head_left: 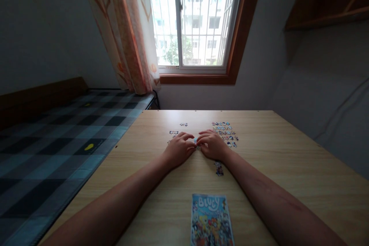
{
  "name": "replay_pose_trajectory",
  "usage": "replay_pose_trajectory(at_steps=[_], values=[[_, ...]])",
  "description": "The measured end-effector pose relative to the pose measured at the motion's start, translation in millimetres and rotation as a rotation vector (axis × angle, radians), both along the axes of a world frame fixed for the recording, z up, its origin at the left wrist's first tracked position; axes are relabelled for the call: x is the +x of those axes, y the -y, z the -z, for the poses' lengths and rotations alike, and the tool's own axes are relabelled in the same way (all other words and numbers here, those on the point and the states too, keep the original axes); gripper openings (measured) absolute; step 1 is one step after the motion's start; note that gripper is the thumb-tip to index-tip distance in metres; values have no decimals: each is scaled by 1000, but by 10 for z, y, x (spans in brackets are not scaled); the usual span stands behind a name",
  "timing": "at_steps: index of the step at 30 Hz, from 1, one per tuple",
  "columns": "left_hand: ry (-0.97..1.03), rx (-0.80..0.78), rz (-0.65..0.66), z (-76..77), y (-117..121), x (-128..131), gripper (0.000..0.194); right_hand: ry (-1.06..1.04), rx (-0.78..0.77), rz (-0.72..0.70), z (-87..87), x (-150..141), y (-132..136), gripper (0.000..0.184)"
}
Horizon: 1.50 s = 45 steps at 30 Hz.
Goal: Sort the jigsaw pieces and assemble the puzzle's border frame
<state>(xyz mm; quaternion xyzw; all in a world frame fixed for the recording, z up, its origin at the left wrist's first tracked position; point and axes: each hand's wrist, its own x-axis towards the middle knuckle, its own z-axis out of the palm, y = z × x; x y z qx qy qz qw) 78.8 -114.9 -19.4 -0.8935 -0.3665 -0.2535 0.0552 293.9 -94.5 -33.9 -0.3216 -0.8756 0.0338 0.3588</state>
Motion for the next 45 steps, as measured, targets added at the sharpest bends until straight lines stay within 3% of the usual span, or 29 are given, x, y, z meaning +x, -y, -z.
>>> replay_pose_trajectory(at_steps=[22,35,45], values=[[-64,7,13,-55,50,26,17,-26,48,-7,30,9,-9,27],[-18,-5,0,-42,17,-47,18,-239,168,264,-11,152,-53,27],[-18,-12,24,-42,16,-41,20,-250,140,282,10,163,-61,26]])
